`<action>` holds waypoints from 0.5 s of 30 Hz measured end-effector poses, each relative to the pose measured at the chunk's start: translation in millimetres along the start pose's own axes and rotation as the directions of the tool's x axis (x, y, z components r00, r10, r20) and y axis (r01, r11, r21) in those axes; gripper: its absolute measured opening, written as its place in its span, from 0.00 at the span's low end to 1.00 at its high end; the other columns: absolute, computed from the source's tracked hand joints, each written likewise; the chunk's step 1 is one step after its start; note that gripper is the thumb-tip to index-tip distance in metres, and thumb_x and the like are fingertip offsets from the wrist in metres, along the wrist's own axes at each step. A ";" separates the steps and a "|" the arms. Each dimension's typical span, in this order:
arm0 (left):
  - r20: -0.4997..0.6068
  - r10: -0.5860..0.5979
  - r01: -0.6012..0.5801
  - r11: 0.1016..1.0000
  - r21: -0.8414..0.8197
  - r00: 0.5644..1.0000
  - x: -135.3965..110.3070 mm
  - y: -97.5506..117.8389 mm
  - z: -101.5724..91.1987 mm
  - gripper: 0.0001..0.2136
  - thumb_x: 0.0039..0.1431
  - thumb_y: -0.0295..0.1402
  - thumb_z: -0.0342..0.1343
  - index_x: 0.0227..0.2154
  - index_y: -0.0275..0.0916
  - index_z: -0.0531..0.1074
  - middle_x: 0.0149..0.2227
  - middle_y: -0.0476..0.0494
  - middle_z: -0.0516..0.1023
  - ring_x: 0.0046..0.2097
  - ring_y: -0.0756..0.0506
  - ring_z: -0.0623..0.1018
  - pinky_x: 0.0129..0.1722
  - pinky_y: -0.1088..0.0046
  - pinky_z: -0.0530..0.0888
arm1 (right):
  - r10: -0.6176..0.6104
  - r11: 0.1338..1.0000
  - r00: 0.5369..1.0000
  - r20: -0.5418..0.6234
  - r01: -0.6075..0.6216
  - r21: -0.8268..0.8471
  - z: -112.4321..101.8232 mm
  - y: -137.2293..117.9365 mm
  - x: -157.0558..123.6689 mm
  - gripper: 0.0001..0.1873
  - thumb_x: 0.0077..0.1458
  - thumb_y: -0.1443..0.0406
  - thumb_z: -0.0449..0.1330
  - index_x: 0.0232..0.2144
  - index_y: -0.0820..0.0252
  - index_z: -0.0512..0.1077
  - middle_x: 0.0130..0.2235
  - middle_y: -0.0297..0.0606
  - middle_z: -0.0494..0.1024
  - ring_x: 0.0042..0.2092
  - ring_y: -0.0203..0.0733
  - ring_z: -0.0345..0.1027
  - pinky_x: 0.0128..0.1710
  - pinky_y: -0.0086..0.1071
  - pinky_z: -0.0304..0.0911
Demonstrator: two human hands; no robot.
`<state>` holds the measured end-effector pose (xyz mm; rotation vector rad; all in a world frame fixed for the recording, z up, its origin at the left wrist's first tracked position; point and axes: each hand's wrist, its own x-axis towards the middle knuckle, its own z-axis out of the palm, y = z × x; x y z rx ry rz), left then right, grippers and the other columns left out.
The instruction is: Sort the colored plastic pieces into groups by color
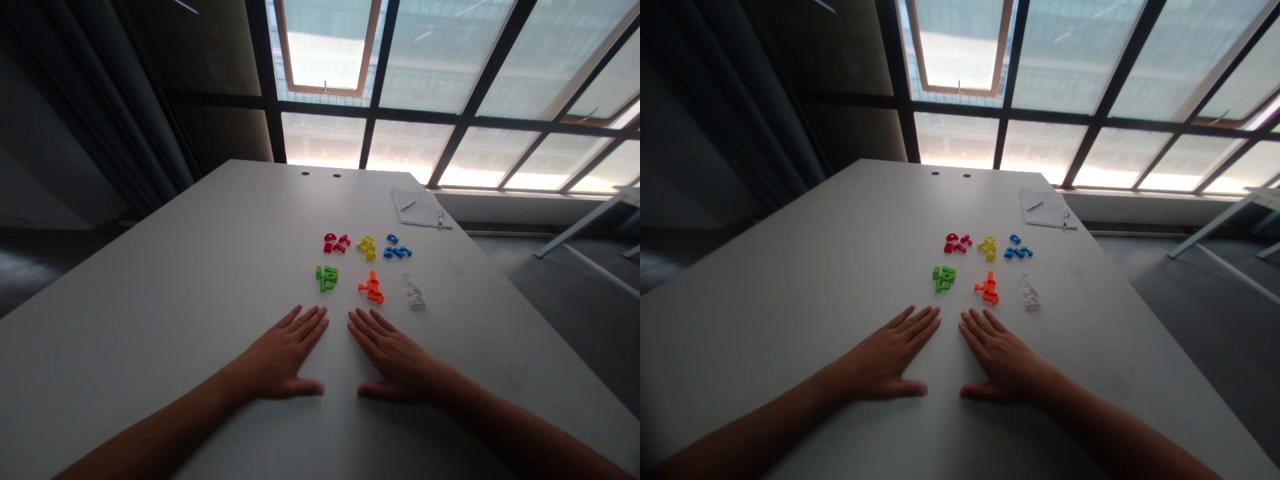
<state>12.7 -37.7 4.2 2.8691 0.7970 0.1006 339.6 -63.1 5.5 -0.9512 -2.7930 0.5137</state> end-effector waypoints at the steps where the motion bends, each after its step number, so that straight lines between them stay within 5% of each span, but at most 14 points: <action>1: -0.007 0.001 -0.001 1.000 -0.004 1.000 0.6 -0.1 0.0 0.52 0.64 0.68 0.48 0.79 0.37 0.41 0.76 0.26 0.51 0.76 0.31 0.56 0.76 0.47 0.48 | 0.002 1.000 1.000 -0.002 -0.002 -0.001 0.1 0.4 0.5 0.60 0.61 0.37 0.62 0.78 0.65 0.44 0.77 0.60 0.44 0.77 0.63 0.39 0.77 0.58 0.39; 7: -0.028 -0.001 0.001 1.000 -0.025 1.000 1.1 -2.6 0.9 0.51 0.64 0.68 0.49 0.78 0.38 0.45 0.76 0.28 0.54 0.76 0.31 0.58 0.75 0.48 0.50 | -0.003 0.999 0.999 -0.035 0.002 -0.038 1.1 1.6 2.5 0.55 0.61 0.39 0.64 0.76 0.64 0.52 0.76 0.59 0.51 0.76 0.64 0.45 0.75 0.58 0.45; 10: -0.104 -0.016 0.012 0.999 -0.039 0.994 2.1 -3.1 1.0 0.46 0.62 0.66 0.55 0.74 0.39 0.58 0.73 0.28 0.63 0.72 0.30 0.65 0.73 0.48 0.57 | -0.054 0.997 0.986 -0.161 0.046 -0.054 0.9 2.3 3.3 0.34 0.67 0.50 0.63 0.68 0.60 0.69 0.69 0.55 0.68 0.72 0.62 0.59 0.71 0.59 0.56; 13: -0.270 -0.046 0.024 0.996 -0.087 0.962 7.8 -3.7 -4.1 0.18 0.71 0.49 0.56 0.53 0.42 0.77 0.54 0.36 0.82 0.55 0.39 0.81 0.59 0.58 0.74 | -0.104 0.994 0.924 -0.368 0.101 -0.028 -4.6 5.7 2.6 0.11 0.70 0.64 0.58 0.50 0.55 0.80 0.49 0.45 0.86 0.50 0.48 0.81 0.53 0.44 0.74; 15: -0.378 -0.025 -0.014 0.995 -0.100 0.926 12.1 -3.0 -14.6 0.10 0.73 0.36 0.53 0.39 0.42 0.78 0.36 0.45 0.83 0.36 0.47 0.81 0.41 0.68 0.77 | -0.106 0.994 0.865 -0.491 0.086 -0.062 -13.4 13.2 -0.6 0.10 0.69 0.67 0.57 0.40 0.55 0.79 0.37 0.40 0.85 0.35 0.42 0.79 0.38 0.35 0.72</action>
